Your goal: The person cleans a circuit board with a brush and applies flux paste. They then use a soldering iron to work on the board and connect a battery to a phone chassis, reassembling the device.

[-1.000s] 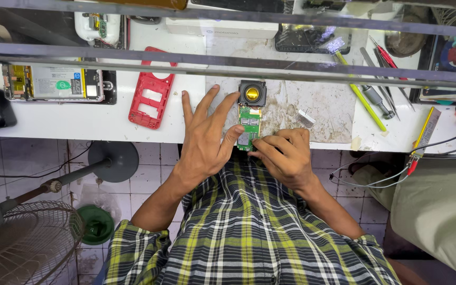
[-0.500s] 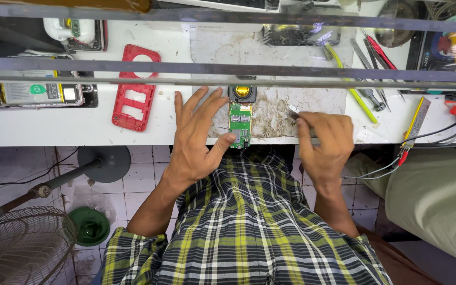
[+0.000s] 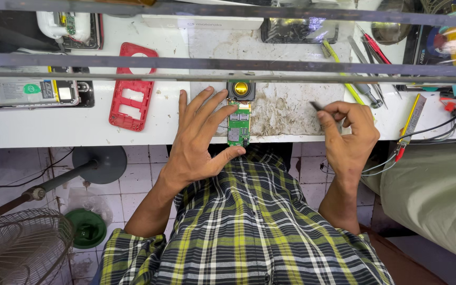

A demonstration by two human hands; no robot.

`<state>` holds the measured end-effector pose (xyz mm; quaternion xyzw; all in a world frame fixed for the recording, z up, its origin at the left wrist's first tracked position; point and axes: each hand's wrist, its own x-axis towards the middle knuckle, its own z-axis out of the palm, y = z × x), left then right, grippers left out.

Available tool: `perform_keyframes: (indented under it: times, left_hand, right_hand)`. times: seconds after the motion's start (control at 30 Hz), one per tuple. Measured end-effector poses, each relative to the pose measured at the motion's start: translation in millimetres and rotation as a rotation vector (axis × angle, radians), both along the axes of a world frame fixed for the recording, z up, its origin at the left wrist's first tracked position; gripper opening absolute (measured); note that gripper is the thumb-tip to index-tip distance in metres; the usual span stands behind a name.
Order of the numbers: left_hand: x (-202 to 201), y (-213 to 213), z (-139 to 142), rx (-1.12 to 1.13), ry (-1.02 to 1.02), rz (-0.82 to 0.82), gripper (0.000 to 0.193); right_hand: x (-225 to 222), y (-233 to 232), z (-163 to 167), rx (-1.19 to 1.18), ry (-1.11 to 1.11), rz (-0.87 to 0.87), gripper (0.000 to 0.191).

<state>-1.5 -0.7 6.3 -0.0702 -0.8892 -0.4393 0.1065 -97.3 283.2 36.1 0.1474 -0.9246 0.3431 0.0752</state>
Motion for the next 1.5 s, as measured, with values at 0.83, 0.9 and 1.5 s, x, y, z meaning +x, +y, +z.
perform_keyframes:
  times: [0.83,0.9,1.5]
  left_hand:
    - [-8,-3,8,-0.082,-0.063,-0.15,0.103]
    - [-9,-1,6,-0.098,-0.084,-0.153,0.104]
    - [-5,2,-2,-0.18,-0.065,-0.136,0.092]
  right_hand:
    - [-23,-24,4,0.163,0.289,0.082,0.011]
    - [-23,-25,0,0.222,0.283,0.131,0.014]
    - [26,-33,8,0.197,0.197,0.173,0.017]
